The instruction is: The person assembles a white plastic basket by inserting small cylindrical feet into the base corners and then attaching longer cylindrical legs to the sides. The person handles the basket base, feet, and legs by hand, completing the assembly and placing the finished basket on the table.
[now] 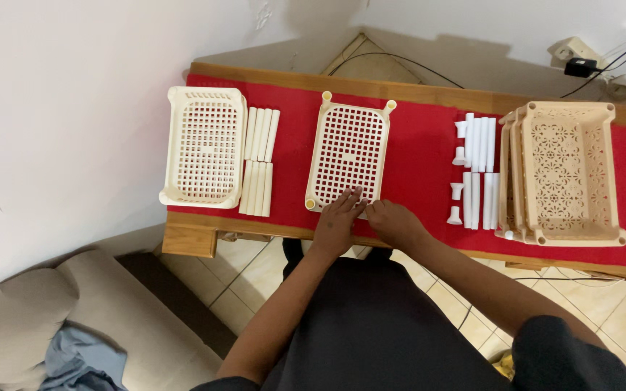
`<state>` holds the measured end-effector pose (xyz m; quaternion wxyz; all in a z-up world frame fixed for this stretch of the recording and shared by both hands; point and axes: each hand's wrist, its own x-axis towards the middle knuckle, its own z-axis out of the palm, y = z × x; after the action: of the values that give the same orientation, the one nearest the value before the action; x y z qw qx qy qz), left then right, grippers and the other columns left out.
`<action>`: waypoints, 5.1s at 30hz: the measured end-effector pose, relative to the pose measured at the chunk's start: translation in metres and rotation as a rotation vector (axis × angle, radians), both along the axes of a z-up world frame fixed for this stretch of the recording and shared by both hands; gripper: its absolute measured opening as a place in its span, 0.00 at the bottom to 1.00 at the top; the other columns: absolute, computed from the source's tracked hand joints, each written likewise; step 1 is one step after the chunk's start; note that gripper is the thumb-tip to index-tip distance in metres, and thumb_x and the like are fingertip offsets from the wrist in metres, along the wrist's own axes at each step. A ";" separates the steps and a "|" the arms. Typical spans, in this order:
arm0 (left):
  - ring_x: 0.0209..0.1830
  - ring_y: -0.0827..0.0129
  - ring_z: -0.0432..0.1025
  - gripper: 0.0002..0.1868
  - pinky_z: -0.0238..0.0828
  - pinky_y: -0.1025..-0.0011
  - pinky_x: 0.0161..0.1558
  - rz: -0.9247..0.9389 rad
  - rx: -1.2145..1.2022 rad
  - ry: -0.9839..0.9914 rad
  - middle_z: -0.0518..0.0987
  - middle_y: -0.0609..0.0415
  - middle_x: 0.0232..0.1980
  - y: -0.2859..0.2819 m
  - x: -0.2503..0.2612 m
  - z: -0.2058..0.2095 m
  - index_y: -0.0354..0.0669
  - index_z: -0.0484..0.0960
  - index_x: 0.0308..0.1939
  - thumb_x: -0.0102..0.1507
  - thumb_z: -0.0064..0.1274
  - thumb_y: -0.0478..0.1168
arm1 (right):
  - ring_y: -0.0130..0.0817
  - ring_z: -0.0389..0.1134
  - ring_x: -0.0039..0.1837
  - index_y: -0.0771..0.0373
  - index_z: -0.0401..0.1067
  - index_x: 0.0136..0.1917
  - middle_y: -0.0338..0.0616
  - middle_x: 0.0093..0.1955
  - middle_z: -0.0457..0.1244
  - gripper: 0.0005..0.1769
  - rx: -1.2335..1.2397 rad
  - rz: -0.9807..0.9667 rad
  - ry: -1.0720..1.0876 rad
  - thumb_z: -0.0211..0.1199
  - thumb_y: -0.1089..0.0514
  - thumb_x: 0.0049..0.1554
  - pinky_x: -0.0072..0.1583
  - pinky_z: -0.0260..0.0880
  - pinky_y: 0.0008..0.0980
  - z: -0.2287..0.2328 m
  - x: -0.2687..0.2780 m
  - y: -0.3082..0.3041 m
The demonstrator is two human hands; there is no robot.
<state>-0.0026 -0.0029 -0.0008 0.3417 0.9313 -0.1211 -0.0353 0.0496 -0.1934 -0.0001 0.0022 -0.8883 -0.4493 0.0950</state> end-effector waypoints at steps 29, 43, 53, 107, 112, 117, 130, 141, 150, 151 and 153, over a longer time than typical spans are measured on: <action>0.42 0.67 0.80 0.21 0.78 0.69 0.46 0.433 -0.481 0.250 0.86 0.49 0.53 0.077 0.083 0.044 0.41 0.82 0.61 0.62 0.56 0.34 | 0.35 0.73 0.34 0.66 0.75 0.54 0.48 0.41 0.69 0.22 0.715 -1.087 0.659 0.60 0.45 0.62 0.38 0.72 0.35 0.022 0.059 -0.018; 0.60 0.51 0.77 0.22 0.71 0.61 0.62 0.511 -0.296 0.263 0.81 0.35 0.58 0.100 0.121 -0.069 0.31 0.80 0.60 0.65 0.52 0.42 | 0.34 0.74 0.38 0.71 0.74 0.61 0.51 0.49 0.72 0.20 0.721 -1.239 0.791 0.58 0.53 0.64 0.40 0.75 0.34 -0.048 0.099 -0.009; 0.51 0.58 0.82 0.18 0.76 0.64 0.54 0.547 -0.380 0.380 0.86 0.42 0.52 0.086 0.133 -0.018 0.38 0.84 0.57 0.65 0.52 0.41 | 0.29 0.70 0.36 0.68 0.80 0.57 0.47 0.39 0.72 0.15 0.826 -1.161 0.795 0.63 0.57 0.61 0.41 0.72 0.31 -0.055 0.109 -0.006; 0.50 0.64 0.78 0.25 0.82 0.62 0.45 0.607 -1.340 0.284 0.80 0.47 0.55 0.058 0.063 0.098 0.39 0.66 0.70 0.69 0.50 0.38 | 0.31 0.75 0.58 0.62 0.74 0.67 0.46 0.65 0.70 0.24 1.020 -0.658 0.845 0.64 0.67 0.56 0.60 0.78 0.34 0.201 0.085 -0.076; 0.49 0.63 0.77 0.23 0.79 0.61 0.45 0.618 -1.433 0.170 0.79 0.47 0.53 0.049 0.054 0.095 0.44 0.64 0.70 0.71 0.48 0.34 | 0.32 0.74 0.59 0.61 0.77 0.63 0.47 0.60 0.72 0.14 1.296 -0.972 0.343 0.63 0.59 0.66 0.61 0.76 0.33 0.186 0.086 -0.078; 0.53 0.63 0.77 0.27 0.83 0.55 0.52 0.654 -1.464 0.161 0.76 0.49 0.58 0.038 0.050 0.101 0.53 0.56 0.72 0.70 0.43 0.34 | 0.31 0.69 0.59 0.61 0.69 0.68 0.43 0.62 0.65 0.19 1.442 -1.230 0.279 0.60 0.55 0.66 0.57 0.79 0.33 0.163 0.068 -0.058; 0.38 0.52 0.83 0.33 0.83 0.61 0.35 0.693 -1.098 0.429 0.79 0.42 0.57 0.055 0.046 0.111 0.50 0.55 0.74 0.66 0.49 0.35 | 0.31 0.74 0.53 0.67 0.74 0.65 0.48 0.54 0.72 0.21 1.145 -1.128 0.357 0.65 0.65 0.58 0.56 0.76 0.32 0.116 0.053 -0.051; 0.20 0.65 0.66 0.16 0.59 0.68 0.25 0.742 -0.325 0.136 0.71 0.47 0.20 0.081 0.036 0.088 0.36 0.84 0.42 0.67 0.60 0.48 | 0.35 0.75 0.55 0.67 0.75 0.64 0.50 0.55 0.73 0.22 0.998 -1.083 0.371 0.65 0.64 0.56 0.59 0.74 0.34 0.076 0.054 -0.049; 0.27 0.55 0.75 0.20 0.71 0.59 0.34 0.809 -0.163 0.191 0.80 0.47 0.27 0.088 0.034 0.056 0.40 0.87 0.41 0.62 0.60 0.55 | 0.37 0.75 0.54 0.66 0.75 0.64 0.52 0.53 0.73 0.22 0.842 -1.079 0.430 0.66 0.63 0.55 0.56 0.75 0.36 0.019 0.054 -0.046; 0.28 0.54 0.75 0.21 0.71 0.58 0.35 0.820 -0.151 0.231 0.80 0.47 0.27 0.088 0.033 0.054 0.41 0.87 0.41 0.62 0.59 0.55 | 0.37 0.75 0.54 0.66 0.75 0.64 0.51 0.53 0.73 0.23 0.840 -1.095 0.447 0.66 0.63 0.55 0.56 0.75 0.36 0.014 0.054 -0.045; 0.29 0.54 0.76 0.20 0.71 0.58 0.36 0.818 -0.127 0.234 0.80 0.47 0.28 0.088 0.032 0.049 0.40 0.87 0.41 0.62 0.59 0.55 | 0.37 0.76 0.53 0.65 0.75 0.64 0.51 0.53 0.73 0.23 0.837 -1.128 0.479 0.66 0.63 0.55 0.56 0.76 0.36 0.006 0.053 -0.042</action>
<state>0.0292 0.0849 0.0486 0.3956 0.8695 0.2957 0.0050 0.1024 -0.2358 0.0055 0.4869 -0.8640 0.0894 0.0916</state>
